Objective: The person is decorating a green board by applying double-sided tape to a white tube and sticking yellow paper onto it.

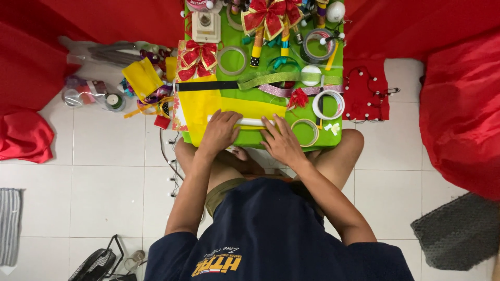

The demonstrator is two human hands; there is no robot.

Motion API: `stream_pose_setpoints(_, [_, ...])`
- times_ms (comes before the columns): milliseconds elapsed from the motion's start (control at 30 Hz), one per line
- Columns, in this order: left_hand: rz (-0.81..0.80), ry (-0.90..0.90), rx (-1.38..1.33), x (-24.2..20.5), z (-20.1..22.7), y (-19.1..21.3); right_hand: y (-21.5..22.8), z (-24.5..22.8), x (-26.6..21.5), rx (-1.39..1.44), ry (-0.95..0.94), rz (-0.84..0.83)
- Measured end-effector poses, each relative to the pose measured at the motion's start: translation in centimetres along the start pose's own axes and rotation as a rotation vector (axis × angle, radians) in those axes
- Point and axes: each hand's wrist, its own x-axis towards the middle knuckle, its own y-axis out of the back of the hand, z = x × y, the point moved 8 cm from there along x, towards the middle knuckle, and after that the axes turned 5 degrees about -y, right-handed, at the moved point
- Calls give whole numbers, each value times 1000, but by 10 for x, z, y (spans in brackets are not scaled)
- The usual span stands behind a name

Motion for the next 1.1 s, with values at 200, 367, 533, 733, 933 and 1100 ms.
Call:
stream_pose_setpoints(200, [-11,0,-14,-2,3,0,12,1,2,9,-40,-11])
stream_pose_setpoints(367, [20,-7,9,-1,8,4,17,21,-1,130,-123,-24])
stream_pose_setpoints(533, [86,-18,-29,1,26,27,42,57,-11,304,-346,-14])
stream_pose_setpoints(733, [359,-41,-148,-11,50,49,67,115,-70,266,-635,270])
stream_pose_setpoints(933, [448,-41,-293,-22,64,34,57,166,-99,273,-767,297])
stream_pose_setpoints(1100, [431,-74,-374,-25,66,22,54,182,-75,266,-595,173])
